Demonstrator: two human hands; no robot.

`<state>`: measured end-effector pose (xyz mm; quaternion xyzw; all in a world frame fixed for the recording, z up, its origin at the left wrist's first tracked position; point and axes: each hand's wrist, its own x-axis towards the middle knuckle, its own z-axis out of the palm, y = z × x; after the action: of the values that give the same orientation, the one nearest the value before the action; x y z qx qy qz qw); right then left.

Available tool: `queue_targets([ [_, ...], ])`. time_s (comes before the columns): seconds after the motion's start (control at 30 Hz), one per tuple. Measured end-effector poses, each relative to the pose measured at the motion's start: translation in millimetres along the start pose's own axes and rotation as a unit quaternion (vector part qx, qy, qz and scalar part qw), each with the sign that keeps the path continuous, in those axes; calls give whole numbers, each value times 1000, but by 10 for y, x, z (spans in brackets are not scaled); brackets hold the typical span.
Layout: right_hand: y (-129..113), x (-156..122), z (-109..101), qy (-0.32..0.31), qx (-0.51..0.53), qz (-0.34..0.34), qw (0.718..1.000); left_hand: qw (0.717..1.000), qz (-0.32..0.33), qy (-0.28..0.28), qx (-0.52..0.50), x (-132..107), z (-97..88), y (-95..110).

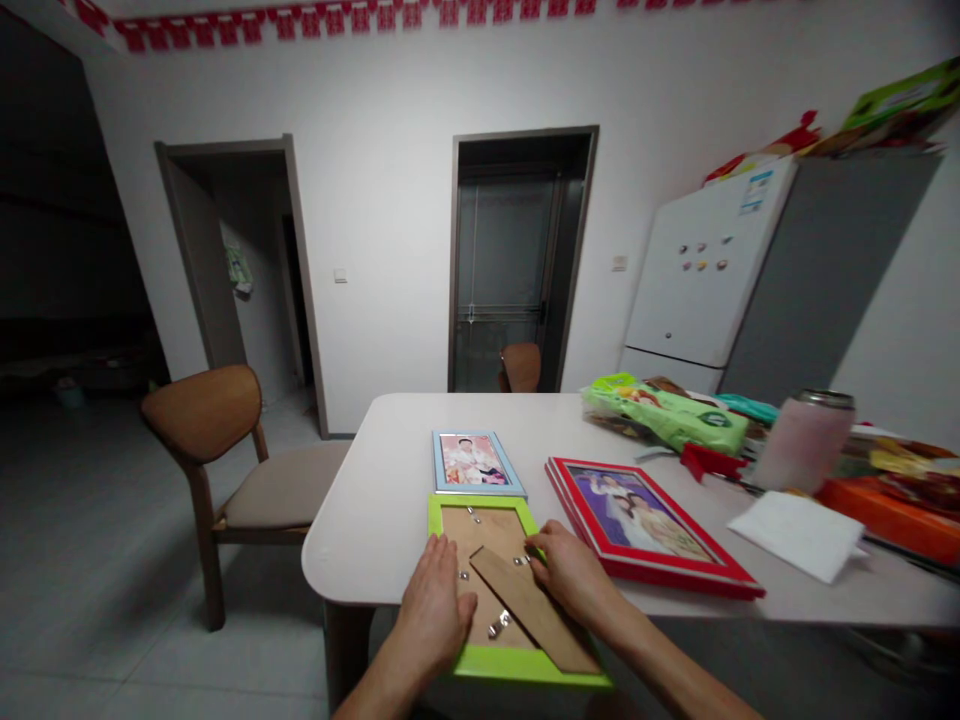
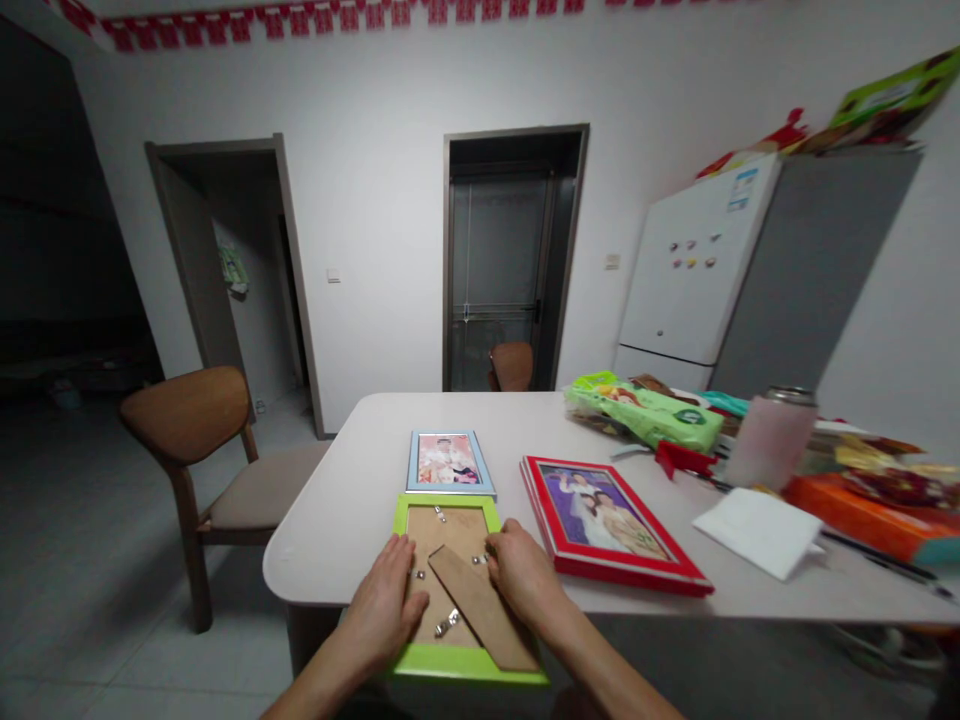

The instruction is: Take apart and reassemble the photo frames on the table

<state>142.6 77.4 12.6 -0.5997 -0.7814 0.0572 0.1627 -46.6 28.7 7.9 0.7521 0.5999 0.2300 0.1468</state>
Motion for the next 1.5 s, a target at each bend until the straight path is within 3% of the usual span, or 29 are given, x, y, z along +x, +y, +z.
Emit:
queue_targets([
  [0.17,-14,49,29,7,-44,10,999,995,2,23,-101,12,88,-148],
  [0.33,-74,52,33,34,-47,-16,998,993,-7,46,-109,12,116,-210],
  [0.53,-570,59,161,14,51,-145,988,992,-41,64,-100,58,143,-263],
  [0.7,-827,147,303,9,53,-138,989,991,-49,58,-110,57,128,-240],
  [0.97,-695,261,343,37,73,-128,988,988,-63,57,-126,27,106,-202],
  [1.23,-350,622,390,62,37,-15,997,992,-58,35,-111,50,71,-168],
  [1.5,-429,633,401,50,49,-6,998,989,-70,42,-123,62,87,-131],
])
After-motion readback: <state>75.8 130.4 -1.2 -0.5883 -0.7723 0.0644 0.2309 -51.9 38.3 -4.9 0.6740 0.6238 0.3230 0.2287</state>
